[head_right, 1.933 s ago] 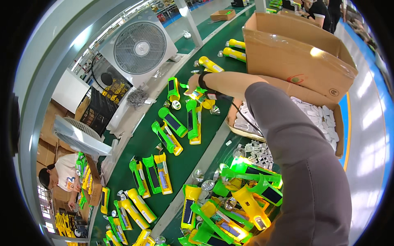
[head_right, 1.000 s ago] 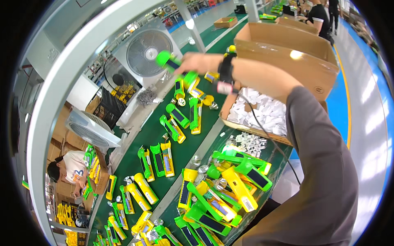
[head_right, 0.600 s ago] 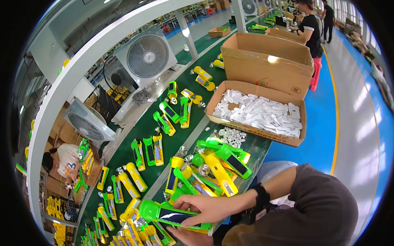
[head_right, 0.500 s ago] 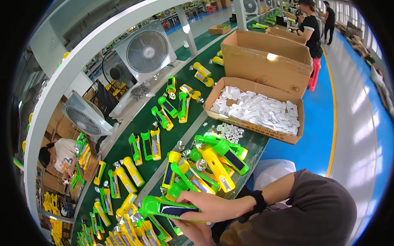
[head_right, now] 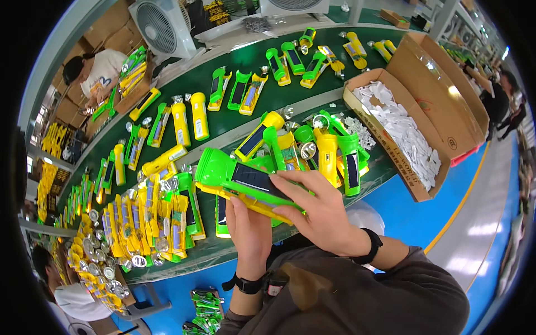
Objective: Assemble green and yellow solar-powered flashlights on a factory assembly line.
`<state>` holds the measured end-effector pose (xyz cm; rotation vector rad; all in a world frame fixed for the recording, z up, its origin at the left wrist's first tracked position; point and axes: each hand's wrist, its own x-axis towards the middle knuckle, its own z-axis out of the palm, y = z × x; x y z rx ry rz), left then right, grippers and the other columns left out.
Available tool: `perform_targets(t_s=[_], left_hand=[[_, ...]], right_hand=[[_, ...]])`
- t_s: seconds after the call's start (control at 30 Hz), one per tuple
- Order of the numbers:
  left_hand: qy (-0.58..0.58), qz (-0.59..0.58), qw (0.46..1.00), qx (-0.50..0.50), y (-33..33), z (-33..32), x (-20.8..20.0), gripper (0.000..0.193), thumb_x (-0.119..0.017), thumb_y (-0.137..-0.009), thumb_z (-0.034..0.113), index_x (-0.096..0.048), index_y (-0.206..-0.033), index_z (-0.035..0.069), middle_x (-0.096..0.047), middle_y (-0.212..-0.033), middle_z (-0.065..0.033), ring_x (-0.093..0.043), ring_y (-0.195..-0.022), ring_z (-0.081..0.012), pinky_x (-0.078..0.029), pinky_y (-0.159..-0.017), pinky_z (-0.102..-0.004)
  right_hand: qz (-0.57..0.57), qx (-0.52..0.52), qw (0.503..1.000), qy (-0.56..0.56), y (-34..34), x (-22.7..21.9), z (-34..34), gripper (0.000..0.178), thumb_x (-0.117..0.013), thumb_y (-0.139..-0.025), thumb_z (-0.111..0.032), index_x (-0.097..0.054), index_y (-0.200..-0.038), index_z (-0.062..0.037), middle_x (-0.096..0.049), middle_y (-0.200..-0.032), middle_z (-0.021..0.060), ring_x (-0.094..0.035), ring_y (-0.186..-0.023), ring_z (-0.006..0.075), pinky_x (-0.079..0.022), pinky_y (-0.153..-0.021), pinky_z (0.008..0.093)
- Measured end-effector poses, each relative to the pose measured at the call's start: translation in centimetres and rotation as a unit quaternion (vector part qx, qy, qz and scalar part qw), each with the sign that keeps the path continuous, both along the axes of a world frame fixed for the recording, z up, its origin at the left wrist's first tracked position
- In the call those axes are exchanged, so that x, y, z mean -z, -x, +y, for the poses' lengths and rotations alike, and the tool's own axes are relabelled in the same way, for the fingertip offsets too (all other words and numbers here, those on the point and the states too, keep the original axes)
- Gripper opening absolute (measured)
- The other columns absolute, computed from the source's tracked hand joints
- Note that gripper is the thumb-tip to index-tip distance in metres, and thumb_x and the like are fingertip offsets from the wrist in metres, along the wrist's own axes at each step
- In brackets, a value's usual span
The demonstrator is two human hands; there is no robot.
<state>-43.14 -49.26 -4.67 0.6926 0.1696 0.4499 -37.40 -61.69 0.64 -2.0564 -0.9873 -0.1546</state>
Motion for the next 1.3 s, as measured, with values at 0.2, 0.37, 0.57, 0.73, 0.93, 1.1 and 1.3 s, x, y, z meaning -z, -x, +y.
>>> perform_targets(t_s=[0.2, 0.37, 0.57, 0.73, 0.93, 1.1, 1.3], left_hand=[[0.017, 0.009, 1.0, -0.003, 0.6, -0.1, -0.5, 0.045, -0.034, -0.1, 0.032, -0.03, -0.135, 0.004, -0.044, -0.132, -0.0128, -0.044, -0.122, -0.0246, -0.036, -0.103, -0.0417], [-0.005, 0.016, 1.0, 0.005, 0.5, -0.1, -0.7, 0.05, -0.034, -0.1, 0.034, -0.027, -0.138, 0.002, -0.041, -0.136, -0.0164, -0.041, -0.126, -0.0262, -0.035, -0.105, -0.0412], [-0.041, -0.013, 0.999, -0.019, 0.2, 0.2, -0.5, 0.051, -0.034, -0.099, 0.035, -0.028, -0.137, 0.002, -0.041, -0.135, -0.0178, -0.041, -0.127, -0.0288, -0.037, -0.103, -0.0416], [-0.03, 0.002, 0.999, -0.014, 0.2, 0.2, 0.0, 0.06, -0.046, -0.095, 0.038, -0.024, -0.138, 0.003, -0.041, -0.134, -0.0163, -0.045, -0.122, -0.0288, -0.039, -0.1, -0.0427], [-0.143, 0.05, 0.988, -0.036, 0.8, 0.0, 1.9, 0.059, -0.059, -0.082, -0.001, -0.032, -0.134, 0.003, -0.047, -0.122, -0.0118, -0.052, -0.11, -0.0237, -0.044, -0.096, -0.0383], [-0.088, 0.071, 0.993, -0.03, 3.1, 0.5, 2.2, 0.072, -0.07, -0.08, 0.015, -0.028, -0.137, 0.003, -0.048, -0.114, -0.0061, -0.053, -0.102, -0.0196, -0.049, -0.088, -0.0458], [-0.102, 0.096, 0.99, -0.018, 4.0, 0.6, 2.6, 0.078, -0.074, -0.077, 0.023, -0.028, -0.136, 0.002, -0.048, -0.112, -0.0053, -0.054, -0.099, -0.018, -0.05, -0.086, -0.0438]], right_hand=[[0.423, -0.1, 0.878, -0.201, -1.1, 2.5, 0.0, 0.037, -0.059, -0.085, -0.001, -0.053, -0.121, 0.0063, -0.059, -0.114, 0.014, -0.058, -0.106, 0.019, -0.046, -0.091, 0.0307], [0.439, -0.105, 0.866, -0.215, -0.8, 2.6, -0.4, 0.037, -0.058, -0.085, 0.001, -0.054, -0.121, 0.0058, -0.058, -0.114, 0.0131, -0.057, -0.107, 0.0195, -0.046, -0.092, 0.0311], [0.42, -0.128, 0.876, -0.201, -1.0, 2.3, -0.3, 0.036, -0.059, -0.085, 0.001, -0.055, -0.12, 0.0056, -0.058, -0.115, 0.0123, -0.057, -0.106, 0.0189, -0.045, -0.093, 0.0314], [0.452, -0.114, 0.861, -0.206, -0.7, 2.5, -0.4, 0.036, -0.062, -0.084, -0.001, -0.056, -0.119, 0.0046, -0.061, -0.112, 0.0132, -0.059, -0.103, 0.0186, -0.047, -0.09, 0.0308], [0.249, -0.121, 0.954, -0.116, 0.2, 3.9, -0.1, 0.033, -0.066, -0.082, -0.012, -0.06, -0.113, -0.0005, -0.064, -0.106, 0.0145, -0.061, -0.098, 0.0254, -0.048, -0.084, 0.034], [0.087, 0.131, 0.987, 0.025, -8.0, 0.0, -7.9, 0.018, -0.053, -0.083, -0.006, -0.063, -0.098, -0.0031, -0.06, -0.089, 0.0158, -0.06, -0.086, 0.0314, -0.049, -0.072, 0.0393], [0.018, 0.219, 0.932, 0.288, -22.9, 7.0, -25.9, 0.014, -0.066, -0.071, -0.007, -0.064, -0.084, -0.0004, -0.066, -0.08, 0.0162, -0.065, -0.072, 0.0264, -0.051, -0.065, 0.036]])
